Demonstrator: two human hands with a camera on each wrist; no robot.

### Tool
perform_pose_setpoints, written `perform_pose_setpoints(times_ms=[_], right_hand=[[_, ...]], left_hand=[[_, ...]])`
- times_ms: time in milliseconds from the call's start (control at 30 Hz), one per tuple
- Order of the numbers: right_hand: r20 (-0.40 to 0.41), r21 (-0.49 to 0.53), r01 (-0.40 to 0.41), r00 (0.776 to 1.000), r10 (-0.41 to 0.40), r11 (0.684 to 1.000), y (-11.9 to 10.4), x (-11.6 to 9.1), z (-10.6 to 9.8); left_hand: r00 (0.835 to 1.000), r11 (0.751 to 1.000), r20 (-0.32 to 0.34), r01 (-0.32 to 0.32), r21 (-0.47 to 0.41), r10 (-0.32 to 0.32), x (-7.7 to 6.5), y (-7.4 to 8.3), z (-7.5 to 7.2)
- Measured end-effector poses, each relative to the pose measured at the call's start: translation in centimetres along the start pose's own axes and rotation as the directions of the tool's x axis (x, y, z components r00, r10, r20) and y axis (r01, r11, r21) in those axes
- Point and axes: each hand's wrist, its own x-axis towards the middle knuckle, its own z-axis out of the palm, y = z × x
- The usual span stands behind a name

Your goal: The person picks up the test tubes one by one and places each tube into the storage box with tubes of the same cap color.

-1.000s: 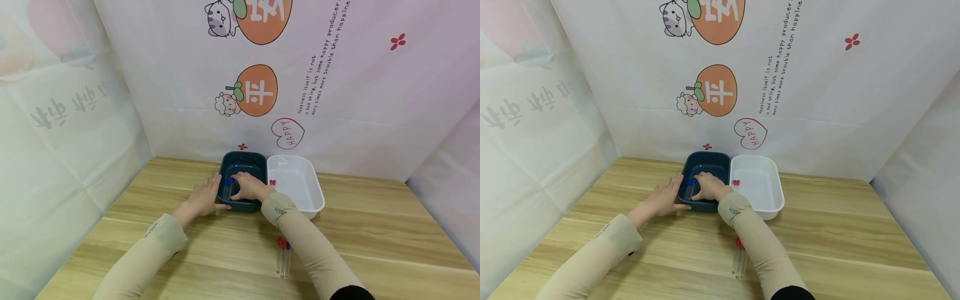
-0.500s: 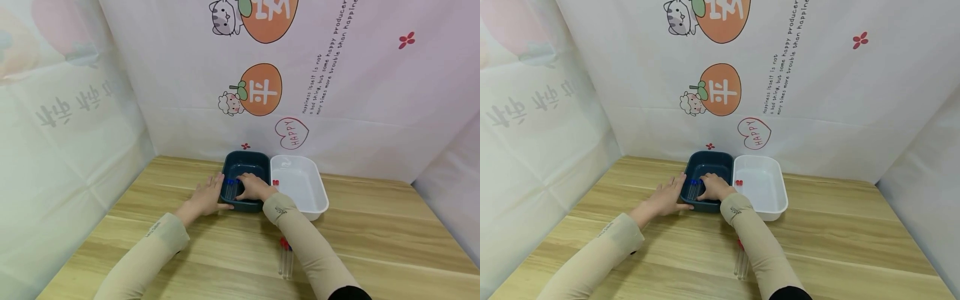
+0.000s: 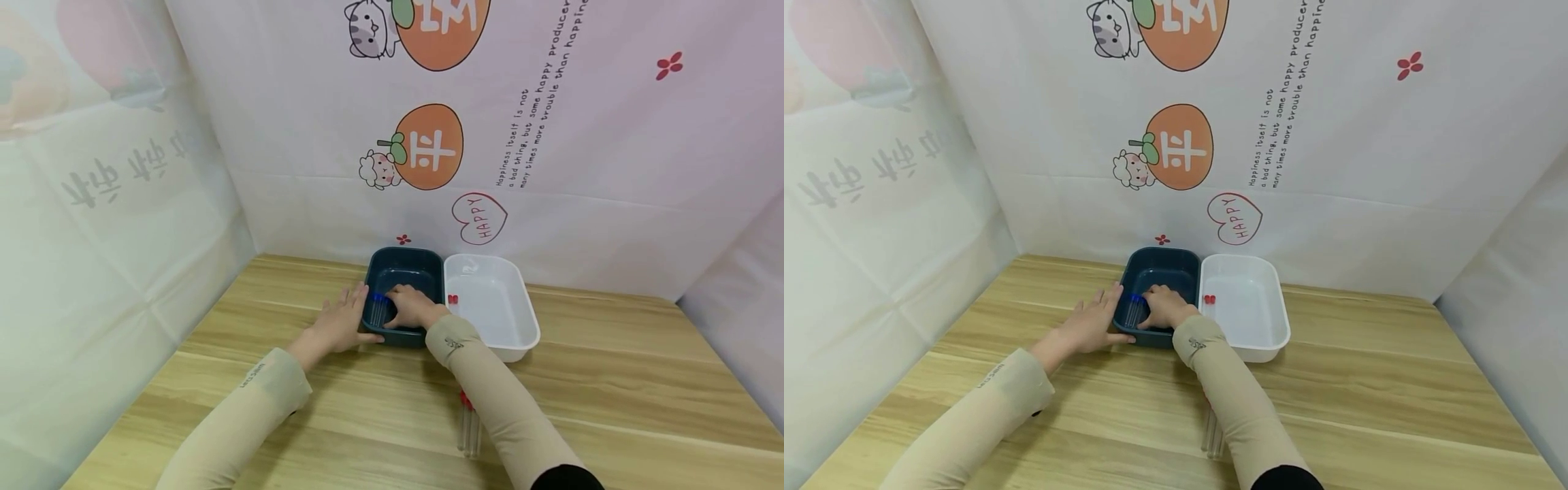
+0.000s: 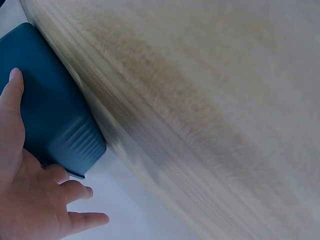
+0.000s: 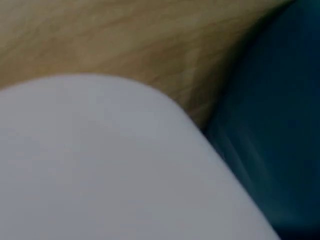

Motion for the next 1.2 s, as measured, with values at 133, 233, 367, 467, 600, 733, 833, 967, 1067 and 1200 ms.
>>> perform_pose_setpoints(times_ms=[133,233,367,467,600,733,833,967,1067,1200], right_hand=[[0.021,0.013,-0.018,1.000,0.018,1.000,0.0,0.1,0.1],[0.027,0.022,-0.023,0.999,0.022,0.999,-0.1,0.2,0.1],[0.032,0.024,-0.024,0.999,0.023,0.999,-0.2,0.1,0.0],[0.039,0.011,-0.027,0.999,0.026,1.000,-0.3,0.1,0.0],[0.048,-0.007,-0.030,0.998,0.030,1.000,-0.3,0.2,0.0],[0.059,-0.023,-0.034,0.998,0.035,0.999,-0.4,0.0,0.0],[0.049,-0.023,-0.034,0.998,0.035,0.999,-0.3,-0.3,-0.3],[0.017,0.003,-0.030,0.999,0.030,1.000,-0.2,-0.8,-0.6],[0.001,0.035,-0.037,0.999,0.037,0.999,0.0,-1.0,-0.7],[-0.018,0.081,-0.049,0.999,0.051,0.996,0.3,-1.4,-0.8]], left_hand=[[1.000,1.000,0.000,-0.006,0.004,0.006,0.0,-0.1,0.1],[1.000,1.000,-0.004,-0.007,0.001,0.007,0.0,-0.1,0.0],[1.000,1.000,-0.002,-0.009,-0.003,0.009,0.0,0.0,-0.1],[1.000,1.000,0.002,-0.012,0.004,0.012,0.0,0.0,-0.1],[1.000,1.000,0.007,-0.006,0.011,0.006,-0.1,0.1,-0.2],[1.000,1.000,0.008,-0.004,0.006,0.004,-0.2,0.1,-0.2],[1.000,1.000,0.005,-0.006,0.003,0.006,-0.3,0.2,-0.2],[1.000,1.000,0.001,-0.005,0.004,0.005,-0.2,0.2,0.0],[1.000,1.000,0.001,-0.004,0.003,0.004,-0.1,0.1,0.0],[1.000,1.000,0.008,-0.003,-0.002,0.003,-0.1,0.2,0.0]])
